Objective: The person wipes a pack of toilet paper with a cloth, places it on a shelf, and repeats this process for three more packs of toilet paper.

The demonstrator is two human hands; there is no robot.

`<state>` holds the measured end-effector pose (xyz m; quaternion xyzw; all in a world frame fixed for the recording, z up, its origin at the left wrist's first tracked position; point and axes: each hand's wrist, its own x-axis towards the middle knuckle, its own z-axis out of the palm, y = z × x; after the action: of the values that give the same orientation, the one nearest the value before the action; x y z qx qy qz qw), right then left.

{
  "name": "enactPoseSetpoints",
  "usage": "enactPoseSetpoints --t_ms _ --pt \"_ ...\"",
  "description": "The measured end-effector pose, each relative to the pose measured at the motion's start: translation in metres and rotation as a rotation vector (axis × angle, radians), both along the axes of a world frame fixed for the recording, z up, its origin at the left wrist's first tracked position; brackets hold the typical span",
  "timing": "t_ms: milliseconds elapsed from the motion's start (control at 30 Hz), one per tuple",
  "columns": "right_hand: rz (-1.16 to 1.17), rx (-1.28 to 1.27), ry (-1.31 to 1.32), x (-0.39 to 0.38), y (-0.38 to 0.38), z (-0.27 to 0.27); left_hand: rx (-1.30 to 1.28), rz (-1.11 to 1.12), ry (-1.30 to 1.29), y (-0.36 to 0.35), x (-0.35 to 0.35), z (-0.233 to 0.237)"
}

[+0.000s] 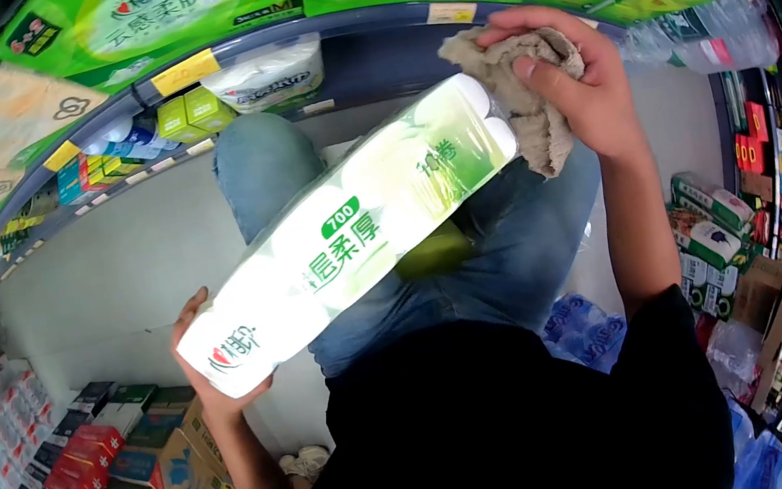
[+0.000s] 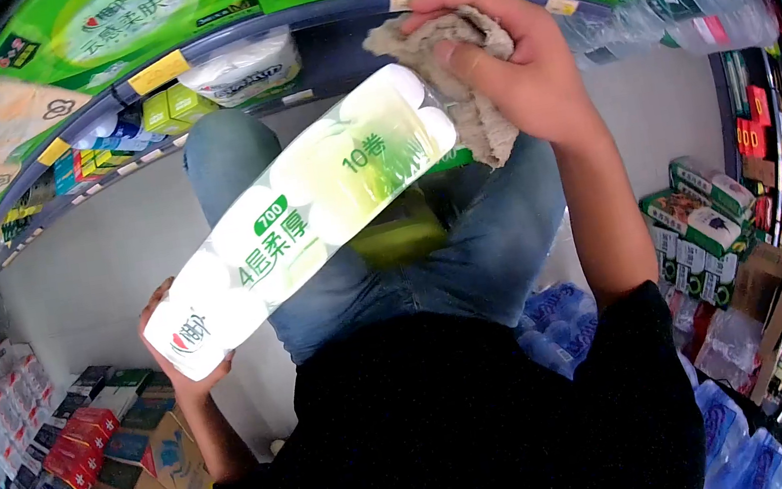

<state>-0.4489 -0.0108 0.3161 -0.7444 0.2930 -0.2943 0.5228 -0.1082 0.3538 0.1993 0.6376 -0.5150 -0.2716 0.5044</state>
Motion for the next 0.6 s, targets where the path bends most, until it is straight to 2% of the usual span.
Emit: enactPoseSetpoints --t_ms 67,100,200,233,333,467,567,600 --pt "0.125 0.02 -0.076 0.005 0.004 0.003 0.006 -0.01 0.088 -0.004 0.003 0.003" --pt "0.157 -0.075 -0.053 0.008 0.006 0.004 0.015 -0.021 0.102 -0.007 0.005 0.007" --pt "0.336 -0.204 0.081 0.017 0.011 0.007 0.04 -0.028 0.115 -0.013 0.01 0.01" --pt "0.408 -0.118 0.149 0.021 0.013 0.009 0.062 -0.026 0.12 -0.013 0.012 0.011" --pt "0.53 -0.331 0.289 0.034 0.013 -0.002 0.103 0.008 0.169 -0.017 0.014 0.013" --pt "0.522 -0.317 0.429 0.042 0.015 -0.012 0.104 0.009 0.174 -0.02 0.018 0.014" --pt "0.507 -0.187 0.38 0.05 0.01 -0.015 0.09 -0.001 0.142 -0.021 0.019 0.012" --pt "0.478 -0.211 0.37 0.051 0.01 -0.018 0.083 -0.011 0.122 -0.021 0.019 0.012"
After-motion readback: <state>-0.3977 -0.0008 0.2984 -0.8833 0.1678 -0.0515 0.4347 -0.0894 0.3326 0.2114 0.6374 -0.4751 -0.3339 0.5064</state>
